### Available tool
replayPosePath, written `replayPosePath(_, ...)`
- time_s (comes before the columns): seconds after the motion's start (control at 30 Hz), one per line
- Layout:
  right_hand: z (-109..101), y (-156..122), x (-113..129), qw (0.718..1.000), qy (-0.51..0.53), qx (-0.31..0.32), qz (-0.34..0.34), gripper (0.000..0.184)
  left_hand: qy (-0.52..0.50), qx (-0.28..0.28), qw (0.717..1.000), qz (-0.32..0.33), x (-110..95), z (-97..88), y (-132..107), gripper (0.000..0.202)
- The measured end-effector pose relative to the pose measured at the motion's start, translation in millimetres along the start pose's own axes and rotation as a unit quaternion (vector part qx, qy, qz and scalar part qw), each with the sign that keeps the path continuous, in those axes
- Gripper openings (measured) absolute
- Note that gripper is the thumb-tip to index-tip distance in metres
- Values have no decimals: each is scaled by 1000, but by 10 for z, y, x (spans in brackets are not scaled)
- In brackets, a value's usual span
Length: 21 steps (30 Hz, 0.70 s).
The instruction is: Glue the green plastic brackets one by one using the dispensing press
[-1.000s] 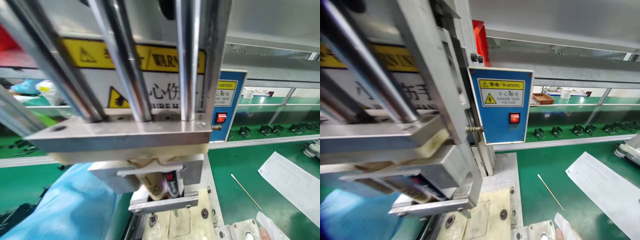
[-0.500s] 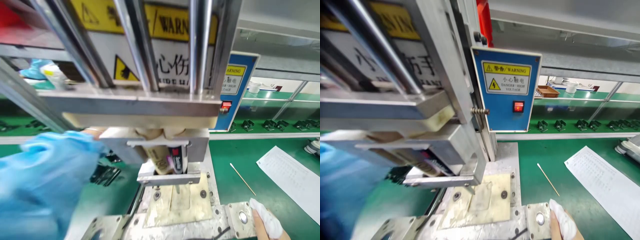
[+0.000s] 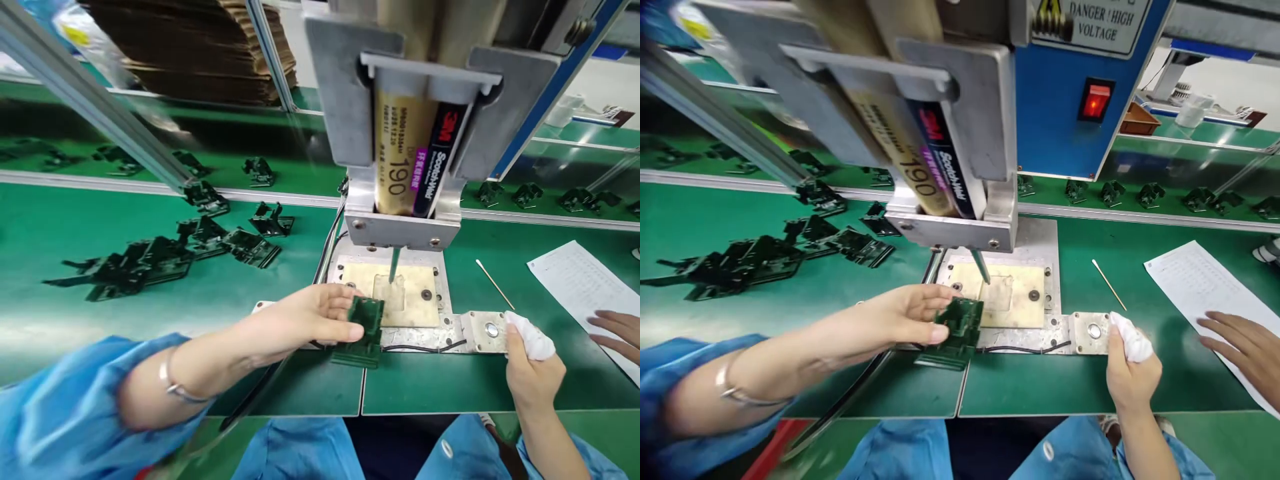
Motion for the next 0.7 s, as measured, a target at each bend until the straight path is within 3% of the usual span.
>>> replayPosePath(0.07, 11, 7, 2, 1000, 8, -5, 1, 51, -33, 14, 999, -6, -34, 139, 131, 61)
replayPosePath(0.17, 23, 15, 18, 1000, 5, -16, 4, 49, -41, 20, 999, 27, -143, 174, 326, 61)
replayPosePath(0.4, 47, 35, -7, 1000, 4, -17, 6, 40, 132, 15, 976, 172, -47, 57, 634, 65)
replayPosePath(0.57, 47, 37, -4, 1000, 12, -25, 7, 37, 309, 14, 930, 200, -4, 75, 558, 69)
replayPosePath(0.7, 23, 46, 4, 999, -20, -2, -39, 37, 429, -83, 869, 231, -63, -160, 235, 97)
Point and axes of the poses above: each hand's wrist, its own y-axis towards the middle knuckle, its own z-axis out of the palm, x = y × z, the point moved 2 cm from there along y, towards the middle knuckle, and after that the axes turned 9 degrees about -y, right-handed, at the moved point
